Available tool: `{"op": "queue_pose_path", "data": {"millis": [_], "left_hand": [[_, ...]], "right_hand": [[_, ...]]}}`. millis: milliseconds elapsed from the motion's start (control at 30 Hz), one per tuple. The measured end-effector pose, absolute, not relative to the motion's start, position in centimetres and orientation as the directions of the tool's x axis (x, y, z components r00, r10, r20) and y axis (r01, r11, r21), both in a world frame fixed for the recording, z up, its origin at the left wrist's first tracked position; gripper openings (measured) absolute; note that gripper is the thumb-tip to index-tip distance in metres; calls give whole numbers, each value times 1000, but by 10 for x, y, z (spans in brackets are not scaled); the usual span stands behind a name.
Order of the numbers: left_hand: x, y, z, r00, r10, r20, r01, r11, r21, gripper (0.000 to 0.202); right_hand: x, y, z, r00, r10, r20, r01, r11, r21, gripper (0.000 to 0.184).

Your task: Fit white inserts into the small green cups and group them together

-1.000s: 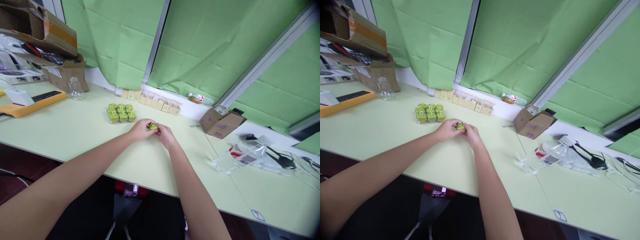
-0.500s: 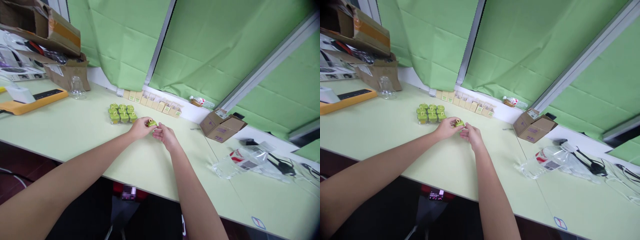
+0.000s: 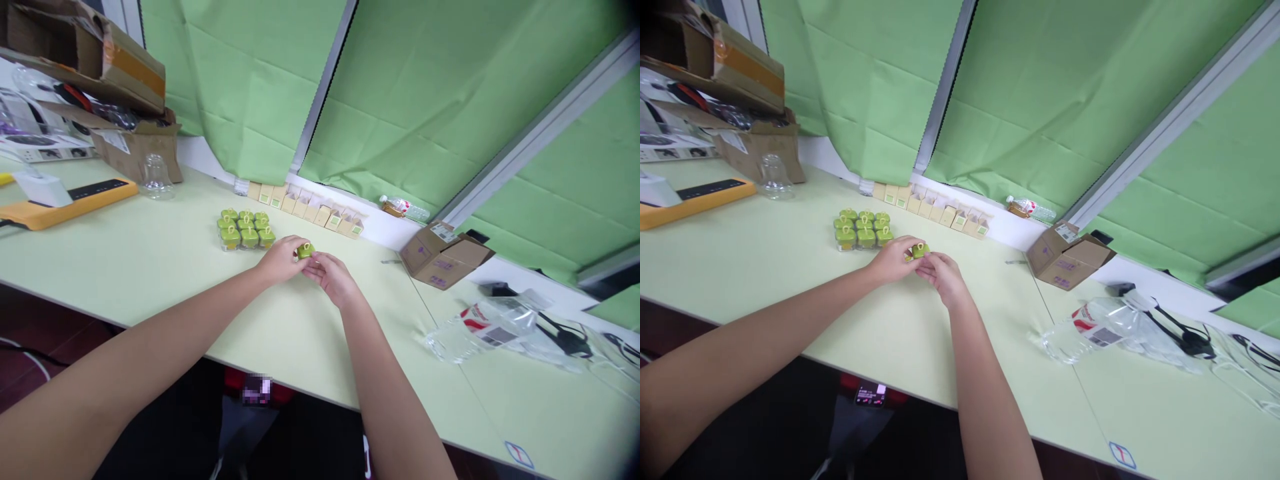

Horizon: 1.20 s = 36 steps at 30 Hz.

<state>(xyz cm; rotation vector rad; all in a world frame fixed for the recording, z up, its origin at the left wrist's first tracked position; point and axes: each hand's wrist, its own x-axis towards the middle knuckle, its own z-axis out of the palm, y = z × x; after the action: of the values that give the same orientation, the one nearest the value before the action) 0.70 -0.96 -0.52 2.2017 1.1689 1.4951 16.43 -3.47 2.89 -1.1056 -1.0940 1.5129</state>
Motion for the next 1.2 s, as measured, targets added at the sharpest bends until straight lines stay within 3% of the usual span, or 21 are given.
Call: {"op": "queue_pose_path", "data": {"millis": [167,300,400,567,733,967,1100,1200], "left_hand": [[6,-8,-8,142,741,656,428,-644,635,35],[10,-11,-6,167,757,632,386,-640,664,30],[13,-16,-5,210,764,610,368,-640,674,34],[16,-19,-5,223,792,569,342,-610,715,59],[18,-16,-6,145,852,504,245,-524,816,68],[17,-10,-10,117,908,402,200,-418,886,62],[19,-11,-9,121,935,333,149,-349,925,64],[23,-17,-5,146,955,257,13,-262,965,65]], "right_hand": [[166,-36,32,-163,976,-146,-116,-166,-979,17],[167,-38,37,-44,983,-177,96,-172,-980,32],[167,-37,37,7,996,-89,198,-89,-976,43],[170,-29,25,-148,983,112,119,130,-984,33],[170,-22,15,-71,966,250,130,258,-957,31],[163,-27,17,-28,922,387,291,378,-879,25],[162,-28,20,12,890,456,273,436,-858,25],[164,-27,20,38,888,458,225,439,-870,27]]}}
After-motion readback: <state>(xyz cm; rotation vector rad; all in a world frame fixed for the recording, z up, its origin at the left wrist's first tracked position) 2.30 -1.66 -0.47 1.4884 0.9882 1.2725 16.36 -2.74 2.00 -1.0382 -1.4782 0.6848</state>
